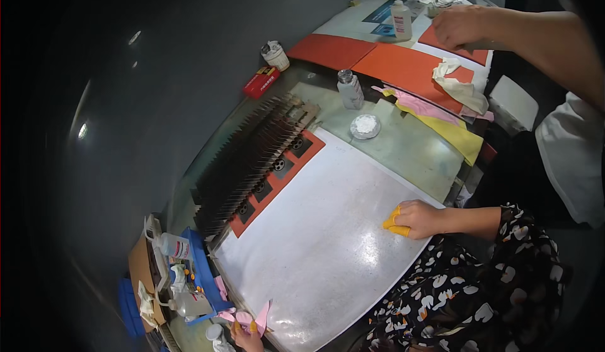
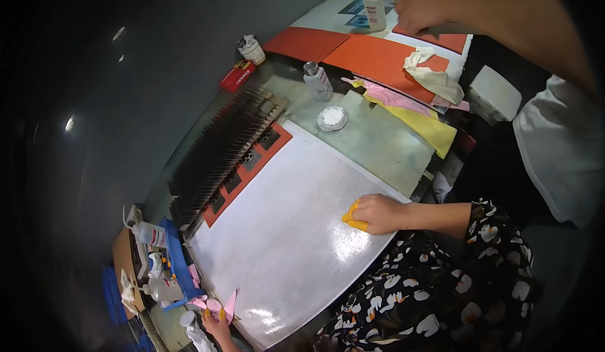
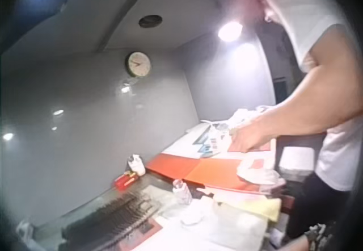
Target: The person wipes a red rectangular board on a workbench using a pink cloth and yellow finger cots. They repeatedly dip the cloth into a small container of white powder and rub the board's surface, including around three square metal plates. The person also uses a white cloth to wipe the board and the metal plates.
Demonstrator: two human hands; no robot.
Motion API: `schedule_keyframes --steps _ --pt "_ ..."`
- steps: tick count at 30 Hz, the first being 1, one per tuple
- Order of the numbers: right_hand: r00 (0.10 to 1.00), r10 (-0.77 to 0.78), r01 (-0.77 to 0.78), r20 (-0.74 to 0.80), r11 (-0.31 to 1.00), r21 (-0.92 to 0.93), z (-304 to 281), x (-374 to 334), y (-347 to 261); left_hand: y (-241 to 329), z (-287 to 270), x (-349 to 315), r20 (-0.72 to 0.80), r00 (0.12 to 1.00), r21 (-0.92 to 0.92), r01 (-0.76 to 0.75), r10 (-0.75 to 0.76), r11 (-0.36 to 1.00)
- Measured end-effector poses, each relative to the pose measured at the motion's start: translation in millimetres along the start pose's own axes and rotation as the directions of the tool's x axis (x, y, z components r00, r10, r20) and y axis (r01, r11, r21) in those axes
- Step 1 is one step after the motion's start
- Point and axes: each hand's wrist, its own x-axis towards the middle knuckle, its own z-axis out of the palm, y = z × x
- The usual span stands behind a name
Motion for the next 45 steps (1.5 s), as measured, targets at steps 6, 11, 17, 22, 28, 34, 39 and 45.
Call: schedule_keyframes --steps 6,11,17,22,28,34,39,45 --pt "0.997 0.015 -0.005 -0.075 0.992 0.127 -21.9 33.4 32.6 31.5 -5.8 19.0 -0.038 0.974 -0.262 0.208 -0.225 0.942" --pt "0.984 0.060 -0.097 0.165 0.970 0.223 -39.9 76.9 18.6 90.0 -29.8 26.3 -0.035 0.937 -0.678 0.234 -0.348 0.697" --pt "0.926 0.266 -0.083 -0.268 0.836 0.542 5.8 182.1 90.8 185.6 -35.7 63.8 0.313 0.947 -0.808 0.227 0.071 0.543" --pt "0.749 0.468 -0.184 -0.469 0.827 0.531 28.6 257.7 149.4 172.1 56.8 183.8 0.322 0.947 -0.768 0.271 -0.017 0.580" --pt "0.768 0.482 -0.140 -0.423 0.770 0.623 51.8 285.1 157.3 184.8 94.9 239.5 0.366 0.930 -0.678 0.247 0.027 0.692" --pt "0.797 0.530 -0.262 -0.288 0.734 0.626 44.1 253.3 133.1 182.7 86.5 211.9 0.414 0.910 -0.800 0.372 -0.017 0.470" --pt "0.833 0.525 -0.213 -0.176 0.597 0.774 36.3 175.6 93.5 182.3 35.8 141.4 0.505 0.862 -0.784 0.436 0.046 0.441" --pt "0.884 0.466 -0.298 -0.031 0.614 0.731 10.5 72.5 40.7 174.3 -18.2 18.5 0.472 0.872 -0.812 0.486 -0.126 0.324"
